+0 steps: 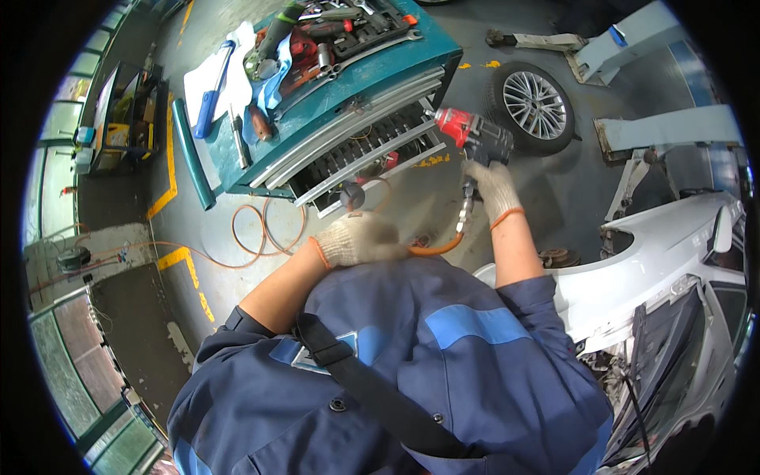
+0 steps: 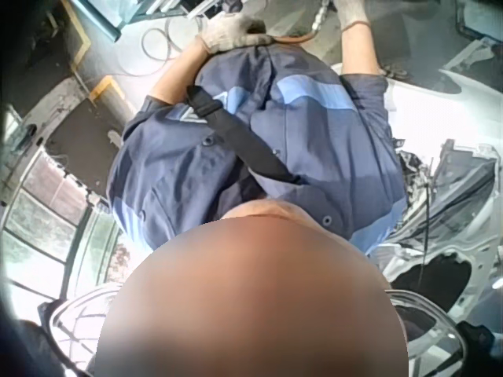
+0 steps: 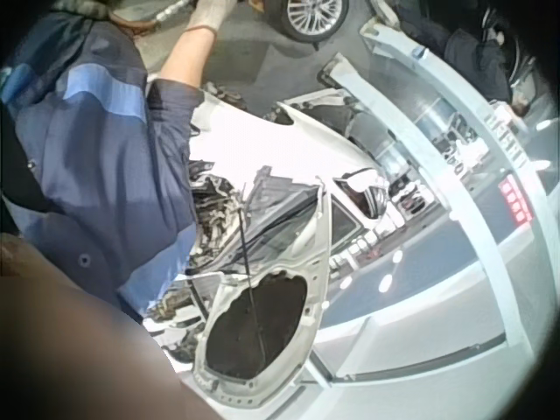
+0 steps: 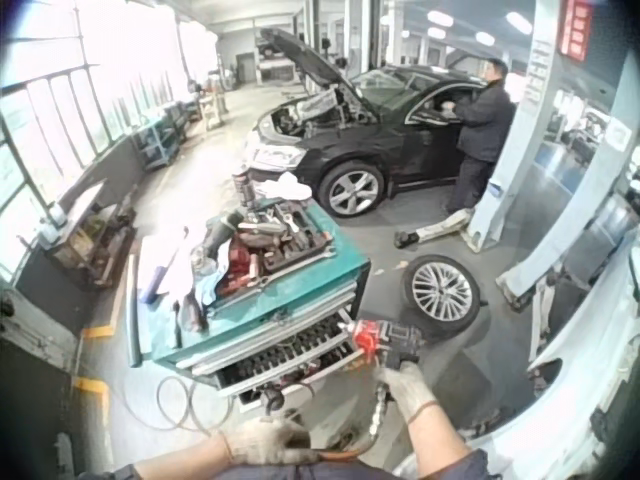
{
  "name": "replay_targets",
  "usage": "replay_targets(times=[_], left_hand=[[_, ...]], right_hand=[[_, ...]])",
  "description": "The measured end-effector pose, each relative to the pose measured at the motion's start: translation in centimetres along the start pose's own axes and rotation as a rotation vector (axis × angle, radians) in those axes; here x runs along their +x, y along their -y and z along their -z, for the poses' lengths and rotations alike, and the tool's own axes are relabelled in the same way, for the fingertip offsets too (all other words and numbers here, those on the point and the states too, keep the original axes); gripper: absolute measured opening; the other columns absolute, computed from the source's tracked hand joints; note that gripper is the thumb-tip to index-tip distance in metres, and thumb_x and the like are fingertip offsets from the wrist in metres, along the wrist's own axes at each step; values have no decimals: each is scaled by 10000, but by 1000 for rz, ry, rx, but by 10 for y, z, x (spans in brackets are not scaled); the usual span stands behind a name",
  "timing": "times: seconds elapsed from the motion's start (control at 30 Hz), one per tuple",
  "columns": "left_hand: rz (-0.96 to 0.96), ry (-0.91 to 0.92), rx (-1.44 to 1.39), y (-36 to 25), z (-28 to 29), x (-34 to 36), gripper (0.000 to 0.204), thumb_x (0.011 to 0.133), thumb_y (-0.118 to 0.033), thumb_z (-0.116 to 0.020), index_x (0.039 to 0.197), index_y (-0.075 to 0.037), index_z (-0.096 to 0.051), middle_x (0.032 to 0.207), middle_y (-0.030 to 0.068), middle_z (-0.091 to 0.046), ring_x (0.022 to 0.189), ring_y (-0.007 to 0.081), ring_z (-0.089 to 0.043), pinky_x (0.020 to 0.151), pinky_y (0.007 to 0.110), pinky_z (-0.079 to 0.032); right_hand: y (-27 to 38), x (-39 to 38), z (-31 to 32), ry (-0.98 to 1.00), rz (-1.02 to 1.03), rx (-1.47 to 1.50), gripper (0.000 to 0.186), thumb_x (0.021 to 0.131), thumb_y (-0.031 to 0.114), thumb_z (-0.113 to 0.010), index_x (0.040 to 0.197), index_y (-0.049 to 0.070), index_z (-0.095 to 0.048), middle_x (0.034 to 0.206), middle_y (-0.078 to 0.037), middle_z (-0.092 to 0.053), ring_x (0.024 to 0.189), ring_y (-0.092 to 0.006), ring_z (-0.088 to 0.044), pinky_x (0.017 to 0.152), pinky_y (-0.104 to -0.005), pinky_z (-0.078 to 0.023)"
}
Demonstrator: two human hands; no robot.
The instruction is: The person retrieves a socket wrench from a tool chest and uses it on the engine of a white car with the hood open. They then use a pneumatic impact wrench to remove bolts from the engine area. Finally, they place a red protective cover over the front of the car and continue working on the engine.
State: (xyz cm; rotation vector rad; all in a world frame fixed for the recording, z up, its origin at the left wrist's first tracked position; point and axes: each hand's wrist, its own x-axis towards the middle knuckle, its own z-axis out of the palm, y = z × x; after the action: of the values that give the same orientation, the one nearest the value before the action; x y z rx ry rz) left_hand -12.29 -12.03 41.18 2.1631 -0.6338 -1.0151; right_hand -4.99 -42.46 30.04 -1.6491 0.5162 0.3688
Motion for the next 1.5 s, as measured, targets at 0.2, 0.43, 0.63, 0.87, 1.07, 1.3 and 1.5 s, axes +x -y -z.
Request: replay_targets(times=[0.2, 0.43, 0.63, 0.87, 1.07, 1.3, 1.5], left_hand=[[114, -115, -163, -1, 6, -29, 446, 951, -437, -700, 1076, -9, -729, 942, 233, -704, 925, 373, -704, 841, 460, -538], [264, -216, -144, 45, 19, -75, 419, 949, -421, -704, 1038, -13, -741, 906, 225, -713, 879, 370, -716, 805, 461, -547], [451, -241, -280, 81, 25, -106, 398, 952, -400, -701, 981, -7, -751, 879, 210, -724, 855, 356, -725, 790, 450, -553], [622, -290, -272, 128, 28, -114, 433, 994, -414, -619, 1101, -12, -738, 1021, 248, -737, 977, 410, -718, 866, 485, -545], [558, -243, -268, 172, 18, -103, 477, 1004, -427, -599, 1166, 4, -722, 1065, 275, -731, 1028, 432, -712, 909, 494, -537], [402, -57, 36, 222, 21, -40, 557, 919, -483, -627, 1081, 40, -726, 1025, 332, -722, 1025, 457, -717, 913, 507, -533], [282, 82, 317, 208, 37, 27, 607, 879, -532, -656, 1145, 8, -737, 1087, 320, -724, 1115, 489, -687, 948, 516, -533]], right_hand=[[28, 34, -47, 134, -179, -137, 284, 864, 240, -779, 988, -7, -715, 800, -99, -682, 641, -203, -658, 590, -373, -535], [-21, 56, -171, 385, -232, -252, 355, 888, 314, -751, 1025, -13, -731, 898, -136, -711, 762, -232, -674, 681, -385, -541], [-63, 90, -274, 517, -187, -404, 422, 909, 377, -727, 1057, -18, -744, 981, -168, -736, 866, -257, -688, 760, -396, -545], [-97, 103, -351, 536, -606, -149, 396, 912, 386, -697, 967, -4, -737, 874, -150, -734, 749, -248, -702, 678, -413, -555], [-110, 76, -303, 605, -120, -543, 283, 922, 269, -677, 973, 4, -762, 872, -140, -748, 733, -261, -723, 657, -412, -593], [-128, -63, -101, 3, -384, -60, 247, 913, 229, -657, 993, 7, -732, 891, -128, -738, 803, -233, -731, 699, -387, -613], [-150, -231, 17, -646, -270, 60, 351, 933, 244, -690, 1173, -11, -723, 963, -97, -759, 844, -185, -738, 744, -329, -614]])
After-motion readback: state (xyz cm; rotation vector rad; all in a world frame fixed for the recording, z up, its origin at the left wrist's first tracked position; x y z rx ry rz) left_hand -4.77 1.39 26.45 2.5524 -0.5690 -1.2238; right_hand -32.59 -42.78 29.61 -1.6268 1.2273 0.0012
